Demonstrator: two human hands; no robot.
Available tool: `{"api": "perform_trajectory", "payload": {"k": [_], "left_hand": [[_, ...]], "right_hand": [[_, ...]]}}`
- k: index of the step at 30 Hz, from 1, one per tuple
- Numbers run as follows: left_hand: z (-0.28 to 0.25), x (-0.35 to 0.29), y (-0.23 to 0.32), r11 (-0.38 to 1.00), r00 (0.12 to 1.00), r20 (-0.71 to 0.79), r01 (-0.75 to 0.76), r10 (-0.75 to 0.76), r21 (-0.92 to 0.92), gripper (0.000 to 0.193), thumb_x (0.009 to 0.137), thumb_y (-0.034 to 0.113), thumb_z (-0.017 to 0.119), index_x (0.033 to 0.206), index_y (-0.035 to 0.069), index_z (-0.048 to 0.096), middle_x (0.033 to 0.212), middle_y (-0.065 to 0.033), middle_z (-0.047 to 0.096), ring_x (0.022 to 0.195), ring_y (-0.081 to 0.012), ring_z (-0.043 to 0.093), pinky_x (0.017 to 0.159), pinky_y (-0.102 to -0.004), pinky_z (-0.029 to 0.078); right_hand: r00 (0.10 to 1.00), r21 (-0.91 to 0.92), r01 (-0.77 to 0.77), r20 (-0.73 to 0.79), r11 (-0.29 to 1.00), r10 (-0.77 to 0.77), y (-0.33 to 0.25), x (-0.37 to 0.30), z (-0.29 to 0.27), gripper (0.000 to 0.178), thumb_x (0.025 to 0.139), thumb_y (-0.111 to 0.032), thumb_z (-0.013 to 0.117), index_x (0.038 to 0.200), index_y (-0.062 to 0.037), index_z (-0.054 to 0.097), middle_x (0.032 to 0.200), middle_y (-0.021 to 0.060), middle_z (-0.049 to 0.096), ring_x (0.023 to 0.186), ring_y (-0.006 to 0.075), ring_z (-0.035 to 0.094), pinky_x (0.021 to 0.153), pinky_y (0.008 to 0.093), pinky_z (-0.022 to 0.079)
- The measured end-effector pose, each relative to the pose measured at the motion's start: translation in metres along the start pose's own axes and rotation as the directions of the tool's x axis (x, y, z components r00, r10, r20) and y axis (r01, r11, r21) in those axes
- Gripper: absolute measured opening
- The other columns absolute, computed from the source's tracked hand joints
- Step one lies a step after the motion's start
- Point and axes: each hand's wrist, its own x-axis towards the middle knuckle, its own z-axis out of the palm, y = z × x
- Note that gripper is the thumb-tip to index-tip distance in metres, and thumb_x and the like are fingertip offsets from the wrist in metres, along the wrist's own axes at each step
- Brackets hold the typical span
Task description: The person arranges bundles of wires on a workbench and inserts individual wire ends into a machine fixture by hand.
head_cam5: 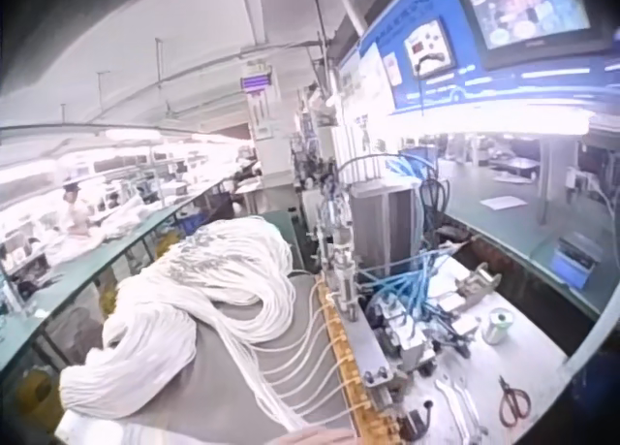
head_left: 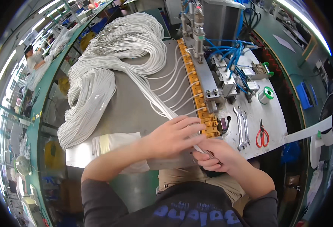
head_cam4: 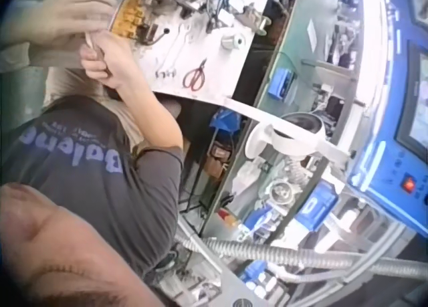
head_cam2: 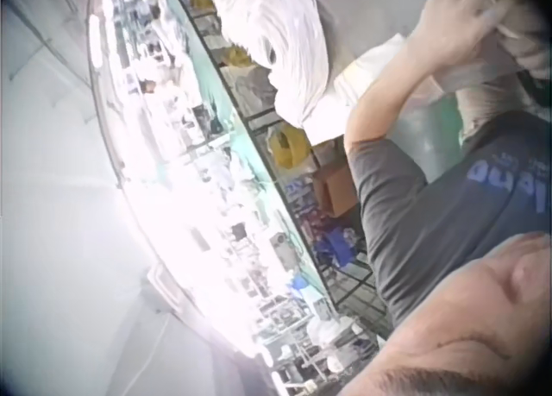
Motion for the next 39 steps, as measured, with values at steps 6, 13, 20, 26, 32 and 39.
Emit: {"api": "perform_trajectory", "payload": {"k": [6, 13, 20, 26, 32, 39], "left_hand": [[0.029, -0.013, -0.002, 0.963, 0.945, 0.241, 0.250, -0.219, -0.104, 0.043, 0.064, 0.002, 0.066, 0.107, 0.003, 0.059, 0.086, -0.0130, 0.063, 0.068, -0.0298, 0.059, 0.061, -0.0375, 0.048], [0.027, -0.008, 0.012, 0.585, 0.694, 0.465, 0.717, -0.549, -0.379, 0.013, 0.073, 0.006, 0.060, 0.084, -0.002, 0.060, 0.076, -0.0167, 0.063, 0.072, -0.0342, 0.061, 0.065, -0.0406, 0.047], [0.035, 0.010, -0.011, 0.528, 0.689, 0.411, 0.723, -0.596, -0.446, 0.012, 0.078, 0.004, 0.056, 0.084, -0.005, 0.061, 0.067, -0.0163, 0.060, 0.064, -0.0308, 0.056, 0.064, -0.0371, 0.046], [0.042, 0.021, -0.027, 0.435, 0.744, 0.323, 0.624, -0.584, -0.650, 0.013, 0.085, 0.009, 0.055, 0.083, -0.002, 0.062, 0.064, -0.0076, 0.059, 0.059, -0.0176, 0.054, 0.059, -0.0304, 0.045], [0.041, 0.028, -0.021, 0.019, 0.469, 0.535, 0.764, -0.703, -0.645, 0.016, 0.089, 0.018, 0.058, 0.086, 0.003, 0.062, 0.068, -0.0007, 0.061, 0.058, -0.0047, 0.052, 0.054, -0.0229, 0.042], [0.053, 0.030, -0.021, 0.495, 0.684, 0.112, 0.622, -0.721, -0.607, 0.016, 0.089, 0.016, 0.061, 0.091, 0.000, 0.062, 0.073, -0.0024, 0.062, 0.063, -0.0055, 0.053, 0.058, -0.0211, 0.041]], "right_hand": [[0.947, -0.661, 0.249, 0.012, 0.708, -0.322, -0.011, -0.009, -0.026, 0.026, 0.093, -0.018, 0.051, 0.111, 0.0000, 0.051, 0.070, 0.0053, 0.053, 0.046, 0.0081, 0.042, 0.040, 0.0223, 0.033], [0.848, -0.895, 0.307, 0.103, 0.324, -0.520, -0.017, 0.000, -0.011, 0.033, 0.086, -0.015, 0.061, 0.112, 0.0032, 0.051, 0.100, 0.0150, 0.060, 0.080, 0.0181, 0.061, 0.071, 0.0302, 0.049], [0.345, -0.860, 0.353, 0.486, -0.369, -0.803, -0.038, 0.017, -0.006, 0.035, 0.085, -0.014, 0.064, 0.114, 0.0015, 0.051, 0.114, 0.0163, 0.054, 0.085, 0.0181, 0.061, 0.078, 0.0296, 0.048], [0.496, -0.859, 0.511, 0.265, 0.031, -0.827, -0.039, 0.006, -0.026, 0.034, 0.084, -0.013, 0.065, 0.111, 0.0015, 0.052, 0.102, 0.0112, 0.059, 0.080, 0.0126, 0.060, 0.071, 0.0257, 0.049], [0.717, -0.854, 0.335, -0.044, 0.399, -0.696, -0.048, -0.005, -0.040, 0.020, 0.083, -0.011, 0.064, 0.097, 0.0014, 0.059, 0.078, 0.0030, 0.062, 0.068, 0.0067, 0.055, 0.060, 0.0223, 0.045], [0.578, -0.879, 0.362, -0.050, 0.310, -0.815, -0.050, 0.008, -0.073, 0.011, 0.085, -0.010, 0.061, 0.086, 0.0013, 0.061, 0.067, 0.0006, 0.059, 0.060, 0.0036, 0.050, 0.053, 0.0201, 0.040]]}}
